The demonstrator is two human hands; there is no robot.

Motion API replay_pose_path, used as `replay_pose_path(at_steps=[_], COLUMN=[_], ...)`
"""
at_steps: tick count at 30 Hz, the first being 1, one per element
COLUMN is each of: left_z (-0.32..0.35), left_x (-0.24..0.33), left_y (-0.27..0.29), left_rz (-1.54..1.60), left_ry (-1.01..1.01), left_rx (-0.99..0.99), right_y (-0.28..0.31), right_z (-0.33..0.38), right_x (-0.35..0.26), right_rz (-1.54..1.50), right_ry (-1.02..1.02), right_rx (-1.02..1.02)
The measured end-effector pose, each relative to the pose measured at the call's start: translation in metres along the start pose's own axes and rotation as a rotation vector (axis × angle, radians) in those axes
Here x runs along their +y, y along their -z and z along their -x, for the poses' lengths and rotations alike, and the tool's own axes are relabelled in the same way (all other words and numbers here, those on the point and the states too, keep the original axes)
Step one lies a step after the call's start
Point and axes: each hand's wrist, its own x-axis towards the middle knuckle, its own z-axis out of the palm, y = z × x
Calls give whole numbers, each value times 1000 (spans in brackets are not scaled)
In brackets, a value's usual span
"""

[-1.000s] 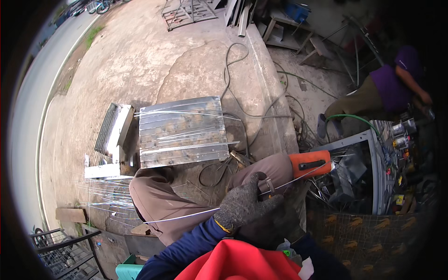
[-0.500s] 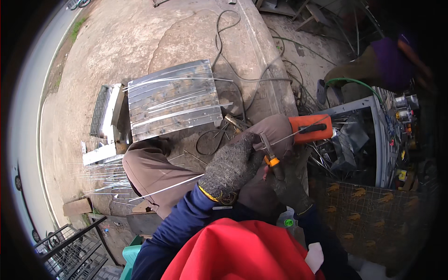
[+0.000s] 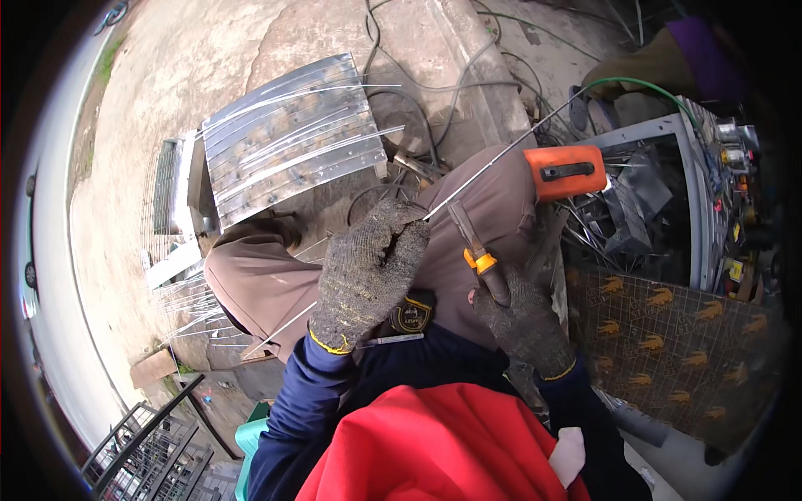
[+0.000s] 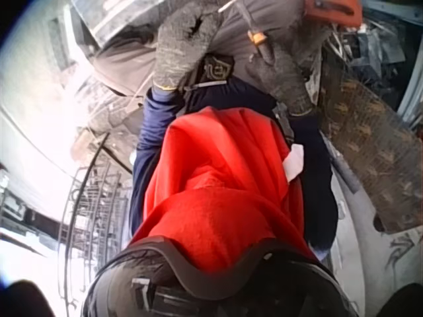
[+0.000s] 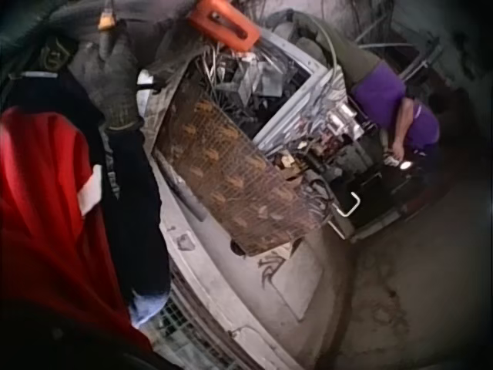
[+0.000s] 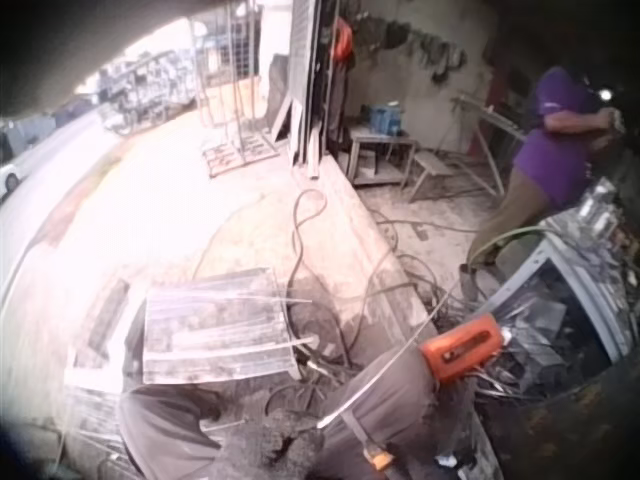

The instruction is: Measuring, aligning, and welding metal rods to a frame to construct a grate or structured panel.

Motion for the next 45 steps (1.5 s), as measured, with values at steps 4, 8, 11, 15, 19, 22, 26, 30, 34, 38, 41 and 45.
replay_pose_path(at_steps=[4,8,11,15,19,22,26,30,34,38,41,45], left_z=[4,8,12,15,17,22,24,28,30,29,29,28], left_x=[-9,-9,-6,-5,-6,-5,-7,-8,-10,-10,-7,-1], left_y=[0,-4,-6,-8,-7,-6,-5,-3,-2,-2,0,1], left_rz=[-2,-22,-43,-152,-203,-181,-191,-318,-372,-344,-436,-474], left_ry=[-44,-21,8,-62,-147,-114,-122,-148,-218,-192,-247,-160], left_rx=[16,14,21,15,31,30,77,97,150,146,148,104], right_y=[3,3,0,-4,-3,-2,-4,-6,-7,-7,-8,-11], right_z=[3,3,4,7,9,10,11,8,7,6,6,4], right_x=[-4,-4,-4,-4,-5,-5,-4,-4,-9,-14,-13,-5], right_rz=[104,251,252,234,151,191,61,214,47,44,-24,59], right_ry=[16,181,204,197,86,153,105,310,76,147,100,220], right_rx=[45,36,50,88,65,79,33,53,-27,-30,-56,-83])
